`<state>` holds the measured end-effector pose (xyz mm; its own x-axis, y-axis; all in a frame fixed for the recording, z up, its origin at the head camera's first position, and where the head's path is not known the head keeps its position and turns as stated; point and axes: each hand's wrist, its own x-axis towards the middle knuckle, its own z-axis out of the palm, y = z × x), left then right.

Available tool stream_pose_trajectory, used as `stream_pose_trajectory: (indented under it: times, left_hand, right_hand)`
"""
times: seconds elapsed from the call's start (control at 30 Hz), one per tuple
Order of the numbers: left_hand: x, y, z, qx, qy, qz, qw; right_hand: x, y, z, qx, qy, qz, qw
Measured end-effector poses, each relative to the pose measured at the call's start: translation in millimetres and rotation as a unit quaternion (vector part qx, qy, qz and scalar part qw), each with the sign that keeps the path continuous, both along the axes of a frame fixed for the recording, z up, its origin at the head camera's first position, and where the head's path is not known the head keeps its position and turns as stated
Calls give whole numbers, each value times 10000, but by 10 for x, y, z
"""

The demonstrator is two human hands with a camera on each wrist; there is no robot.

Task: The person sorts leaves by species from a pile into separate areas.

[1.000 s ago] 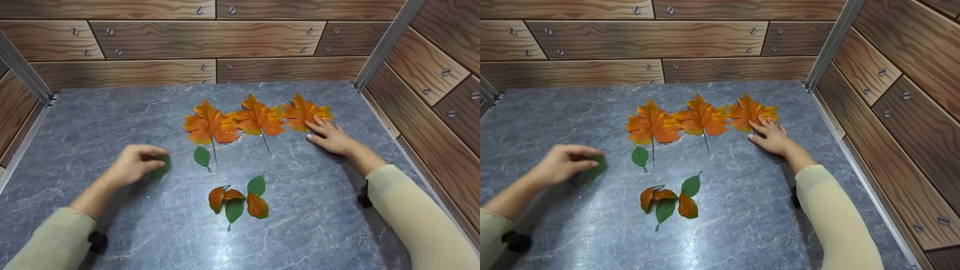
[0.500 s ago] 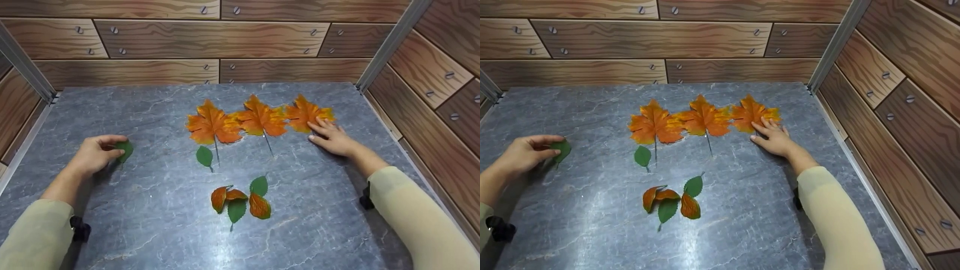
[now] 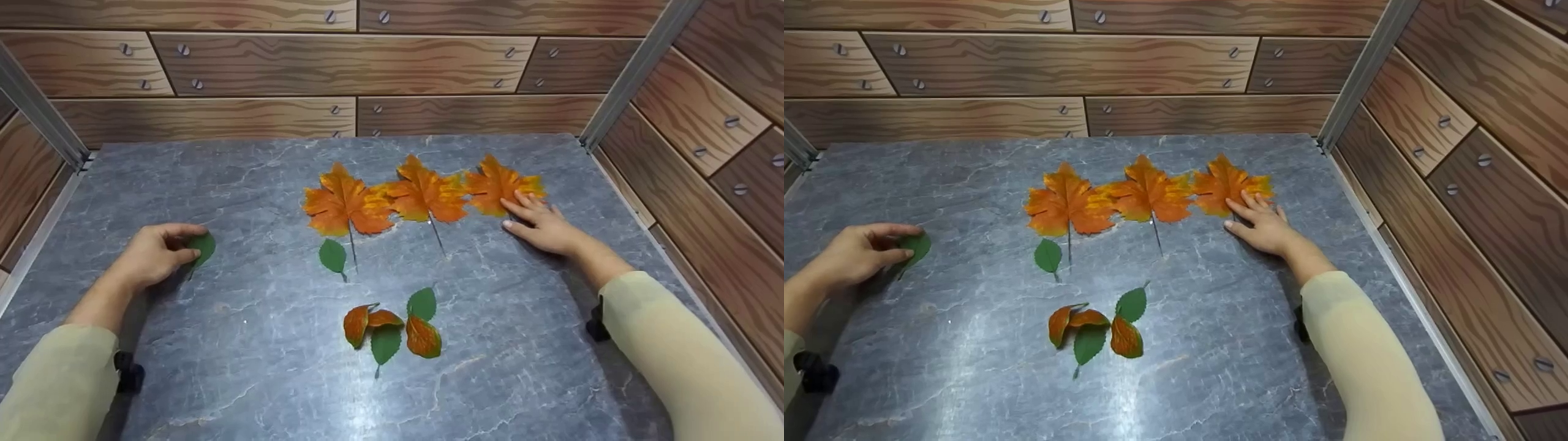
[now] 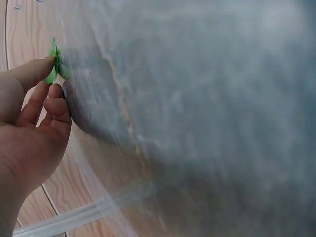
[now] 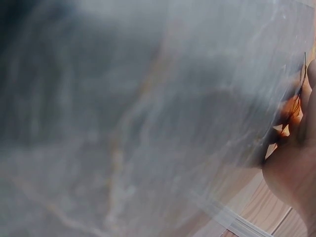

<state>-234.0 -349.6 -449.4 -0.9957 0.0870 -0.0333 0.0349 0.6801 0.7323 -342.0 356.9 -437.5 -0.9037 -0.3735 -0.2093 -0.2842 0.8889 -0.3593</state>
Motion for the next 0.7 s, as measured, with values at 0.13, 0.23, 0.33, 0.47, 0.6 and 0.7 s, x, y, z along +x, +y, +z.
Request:
stream_pose_trajectory:
  times: [0.13, 0.23, 0.33, 0.47, 0.6, 0.7]
  left_hand:
    - [9, 7, -12, -56, 243, 62, 9997]
    - [39, 5, -11, 11, 363, 54, 9993]
    - [99, 3, 15, 6, 415, -60, 9991]
    - [198, -1, 39, -463, 698, -440, 9955]
    - [308, -9, 50, -1431, 929, -831, 9818]
    - [384, -7, 66, -2075, 722, -1023, 9702]
  right_hand:
    - [3, 6, 4, 3, 27, 16, 10000]
    - [-3, 13, 1, 2, 52, 33, 10000]
    - [-11, 15, -8, -5, 75, 46, 10000]
    - [-22, 11, -20, 15, 82, 57, 9999]
    - [-23, 8, -21, 11, 68, 52, 10000]
    - [-18, 9, -21, -16, 45, 36, 10000]
